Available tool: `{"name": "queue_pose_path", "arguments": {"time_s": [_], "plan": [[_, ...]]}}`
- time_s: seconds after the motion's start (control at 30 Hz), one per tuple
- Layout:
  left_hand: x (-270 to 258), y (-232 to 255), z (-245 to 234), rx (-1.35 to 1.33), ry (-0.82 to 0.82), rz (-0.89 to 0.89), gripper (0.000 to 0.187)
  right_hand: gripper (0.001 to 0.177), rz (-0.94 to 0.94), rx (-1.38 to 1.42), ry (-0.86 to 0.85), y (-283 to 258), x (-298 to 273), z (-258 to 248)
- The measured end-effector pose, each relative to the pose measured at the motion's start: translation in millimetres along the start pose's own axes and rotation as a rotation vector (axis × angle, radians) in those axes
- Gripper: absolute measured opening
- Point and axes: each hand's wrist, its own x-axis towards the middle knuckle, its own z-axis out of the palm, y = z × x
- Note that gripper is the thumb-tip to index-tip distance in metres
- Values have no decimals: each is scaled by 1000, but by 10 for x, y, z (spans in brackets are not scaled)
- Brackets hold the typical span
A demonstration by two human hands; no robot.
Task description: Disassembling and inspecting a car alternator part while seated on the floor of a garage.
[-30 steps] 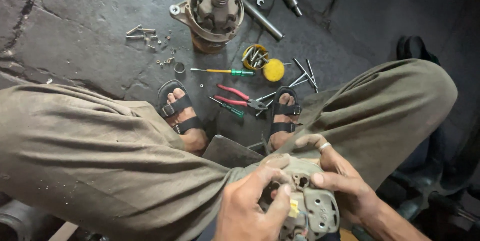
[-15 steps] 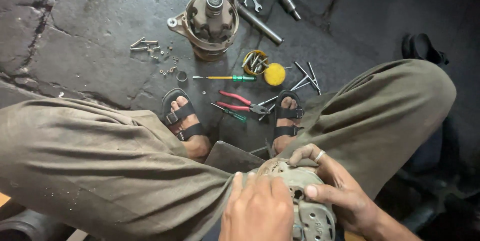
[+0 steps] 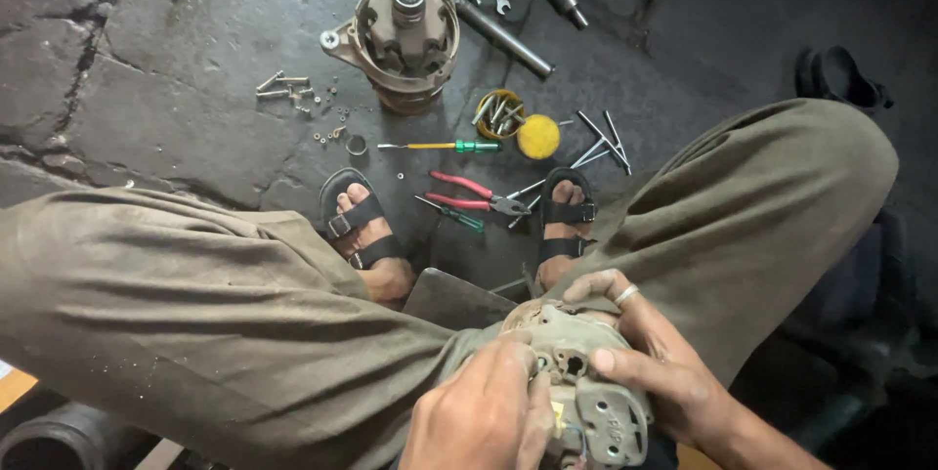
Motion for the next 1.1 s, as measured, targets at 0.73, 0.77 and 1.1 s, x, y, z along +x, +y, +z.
{"name": "queue_pose_path", "arguments": {"time_s": [0.73,0.77,1.1], "plan": [[22,73,-47,-135,2,-4,29,81,129,187,-90,-142,14,-155],[87,86,-129,-248,-153,-110,35,82,105,195,-136,-145,10,-190],[506,-199,-274,-365,-534,155,31,98,271,-20,-406,-147,-13,-337]]}}
